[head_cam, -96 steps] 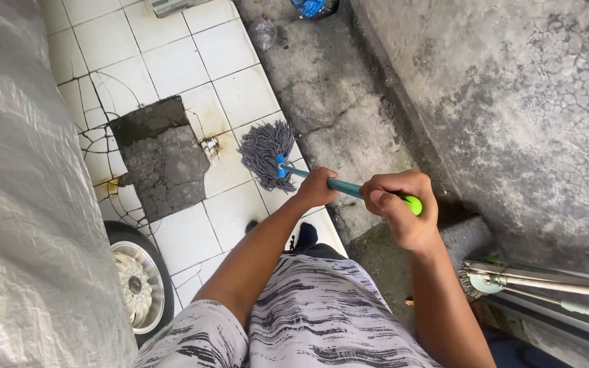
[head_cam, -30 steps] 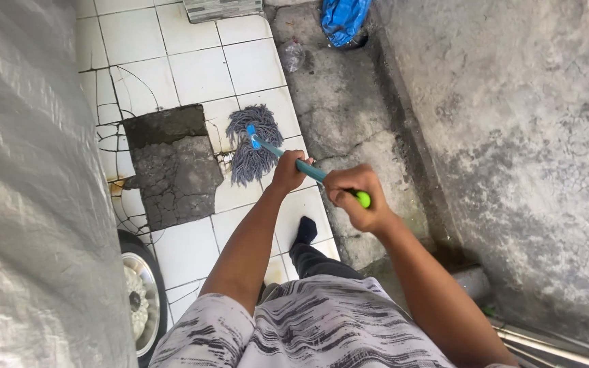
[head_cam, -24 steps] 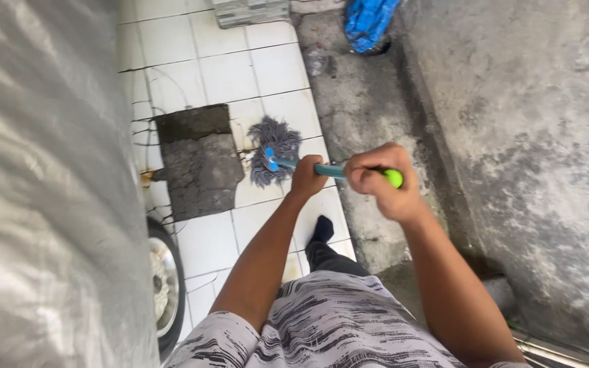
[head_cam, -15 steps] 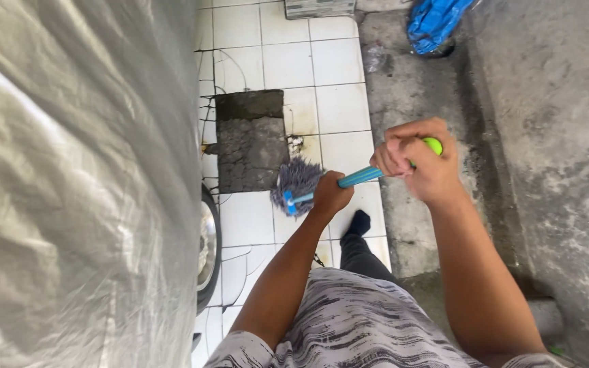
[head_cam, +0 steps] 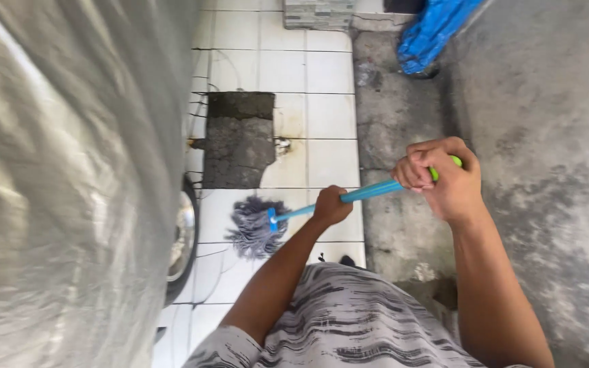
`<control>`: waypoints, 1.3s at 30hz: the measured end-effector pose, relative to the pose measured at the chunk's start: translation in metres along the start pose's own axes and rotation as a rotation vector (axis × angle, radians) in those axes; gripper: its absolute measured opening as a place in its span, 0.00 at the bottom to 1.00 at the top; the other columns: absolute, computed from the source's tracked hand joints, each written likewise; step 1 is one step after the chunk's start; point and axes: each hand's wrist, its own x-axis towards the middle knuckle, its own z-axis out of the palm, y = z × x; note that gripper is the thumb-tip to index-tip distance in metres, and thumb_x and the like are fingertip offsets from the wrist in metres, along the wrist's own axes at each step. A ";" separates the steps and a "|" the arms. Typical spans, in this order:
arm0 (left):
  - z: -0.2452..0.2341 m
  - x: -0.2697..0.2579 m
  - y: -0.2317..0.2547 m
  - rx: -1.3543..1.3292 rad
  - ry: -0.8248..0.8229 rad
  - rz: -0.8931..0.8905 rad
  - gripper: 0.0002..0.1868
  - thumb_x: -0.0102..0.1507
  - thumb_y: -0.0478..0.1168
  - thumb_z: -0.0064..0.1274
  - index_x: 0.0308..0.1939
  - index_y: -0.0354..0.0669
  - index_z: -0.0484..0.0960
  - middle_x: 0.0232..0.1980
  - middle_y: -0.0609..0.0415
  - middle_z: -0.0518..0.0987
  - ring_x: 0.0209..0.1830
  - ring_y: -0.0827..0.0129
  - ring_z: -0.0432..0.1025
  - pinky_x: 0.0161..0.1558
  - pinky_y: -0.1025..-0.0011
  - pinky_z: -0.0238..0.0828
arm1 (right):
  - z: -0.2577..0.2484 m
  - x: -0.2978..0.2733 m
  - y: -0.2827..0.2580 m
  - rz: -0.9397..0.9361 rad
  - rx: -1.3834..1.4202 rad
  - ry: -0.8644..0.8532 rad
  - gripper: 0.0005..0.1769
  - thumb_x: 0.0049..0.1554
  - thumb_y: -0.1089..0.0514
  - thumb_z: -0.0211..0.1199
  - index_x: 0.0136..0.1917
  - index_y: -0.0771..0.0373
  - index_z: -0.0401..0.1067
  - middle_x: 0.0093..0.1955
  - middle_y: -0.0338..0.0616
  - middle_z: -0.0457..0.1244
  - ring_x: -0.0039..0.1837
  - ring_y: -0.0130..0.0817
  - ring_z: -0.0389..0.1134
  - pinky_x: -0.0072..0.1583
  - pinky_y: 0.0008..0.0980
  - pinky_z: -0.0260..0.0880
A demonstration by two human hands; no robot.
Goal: Mopping a tiled outdoor floor area next to a covered vehicle.
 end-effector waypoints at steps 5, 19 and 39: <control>0.090 0.064 0.003 -0.094 -0.043 0.191 0.08 0.52 0.39 0.57 0.22 0.40 0.78 0.28 0.38 0.77 0.32 0.40 0.74 0.36 0.48 0.71 | -0.057 -0.038 -0.004 -0.090 -0.091 0.089 0.18 0.55 0.63 0.51 0.25 0.65 0.54 0.25 0.42 0.48 0.30 0.34 0.50 0.43 0.39 0.56; 0.208 0.087 0.104 -0.119 0.073 0.064 0.18 0.59 0.36 0.63 0.44 0.45 0.67 0.37 0.44 0.76 0.41 0.45 0.73 0.40 0.50 0.67 | -0.204 -0.082 0.032 -0.397 -0.104 0.234 0.11 0.49 0.62 0.47 0.26 0.63 0.53 0.24 0.40 0.47 0.29 0.32 0.46 0.44 0.40 0.59; 0.152 0.223 0.039 -0.057 0.154 0.161 0.17 0.54 0.26 0.47 0.38 0.52 0.83 0.36 0.52 0.74 0.46 0.53 0.68 0.53 0.58 0.60 | -0.195 0.067 0.027 -0.338 -0.518 -0.143 0.09 0.49 0.63 0.50 0.29 0.67 0.57 0.27 0.44 0.54 0.32 0.35 0.54 0.40 0.38 0.58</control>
